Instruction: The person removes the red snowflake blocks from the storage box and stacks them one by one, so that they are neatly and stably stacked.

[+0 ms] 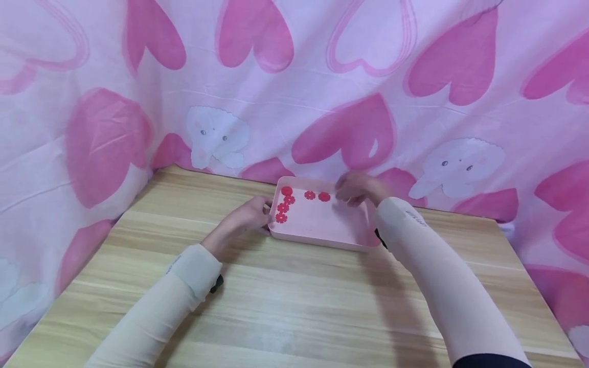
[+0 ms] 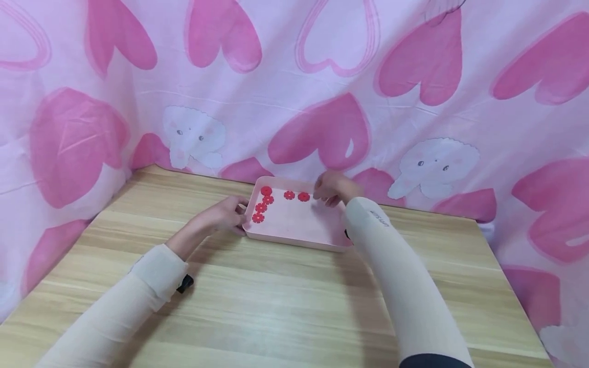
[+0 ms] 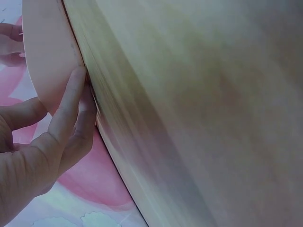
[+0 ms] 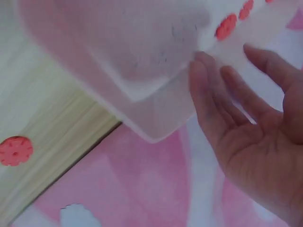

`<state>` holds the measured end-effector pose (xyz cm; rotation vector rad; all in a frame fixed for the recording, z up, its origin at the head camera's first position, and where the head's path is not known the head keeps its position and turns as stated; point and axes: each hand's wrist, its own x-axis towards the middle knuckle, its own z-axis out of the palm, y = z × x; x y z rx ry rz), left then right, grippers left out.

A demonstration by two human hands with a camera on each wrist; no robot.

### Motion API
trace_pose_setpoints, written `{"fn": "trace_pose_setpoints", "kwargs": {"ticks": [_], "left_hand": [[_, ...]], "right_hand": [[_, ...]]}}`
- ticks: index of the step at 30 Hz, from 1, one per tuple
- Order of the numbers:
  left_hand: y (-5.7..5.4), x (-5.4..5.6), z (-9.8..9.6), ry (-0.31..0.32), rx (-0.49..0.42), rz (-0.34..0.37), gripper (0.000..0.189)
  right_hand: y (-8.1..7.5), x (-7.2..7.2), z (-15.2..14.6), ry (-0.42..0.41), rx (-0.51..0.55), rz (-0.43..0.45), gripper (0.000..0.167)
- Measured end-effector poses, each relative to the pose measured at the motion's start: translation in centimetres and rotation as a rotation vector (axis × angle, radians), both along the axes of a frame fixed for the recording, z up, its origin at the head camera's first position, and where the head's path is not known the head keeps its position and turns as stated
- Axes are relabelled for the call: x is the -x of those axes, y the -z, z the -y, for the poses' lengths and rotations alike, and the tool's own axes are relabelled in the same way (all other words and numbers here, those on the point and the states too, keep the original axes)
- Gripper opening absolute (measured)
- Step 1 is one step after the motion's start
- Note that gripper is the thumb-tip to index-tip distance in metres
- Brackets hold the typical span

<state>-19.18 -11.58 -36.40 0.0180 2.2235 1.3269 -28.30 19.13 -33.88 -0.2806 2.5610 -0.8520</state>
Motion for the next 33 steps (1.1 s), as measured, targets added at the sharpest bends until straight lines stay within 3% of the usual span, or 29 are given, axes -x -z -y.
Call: {"fn": "trace_pose_setpoints", "kwargs": {"ticks": [1, 3, 9, 14, 18, 21, 29, 33], "left_hand": [[0.0, 0.0, 0.0, -0.003, -0.002, 0.003, 0.055], [0.0, 0.0, 0.0, -0.006, -0.004, 0.006, 0.054], [-0.1, 0.1, -0.1, -0.002, 0.008, 0.001, 0.054], [0.0, 0.0, -0.2, -0.008, -0.010, -0.001, 0.054], [0.1, 0.0, -0.2, -0.013, -0.009, -0.001, 0.054], [0.0, -0.1, -0.2, -0.013, -0.002, -0.001, 0.054], [0.0, 0.0, -0.2, -0.009, 0.011, 0.002, 0.054], [0.0, 0.1, -0.2, -0.017, 0.016, 0.009, 0.054]], "right_hand": [[0.2, 0.1, 0.4, 0.009, -0.018, 0.019, 0.036], [-1.8, -0.9, 2.5, 0.023, -0.203, 0.078, 0.041], [-2.1, -1.1, 3.8, 0.041, -0.218, 0.136, 0.045], [-1.7, -1.2, 4.3, -0.040, -0.264, 0.151, 0.048], [-1.2, -1.1, 4.7, -0.147, -0.383, 0.064, 0.048], [-0.7, -1.0, 4.8, -0.180, -0.437, -0.036, 0.042], [0.7, -0.6, 4.8, -0.150, -0.385, -0.176, 0.017], [0.7, -0.9, 5.0, -0.105, -0.348, -0.161, 0.016]]}}
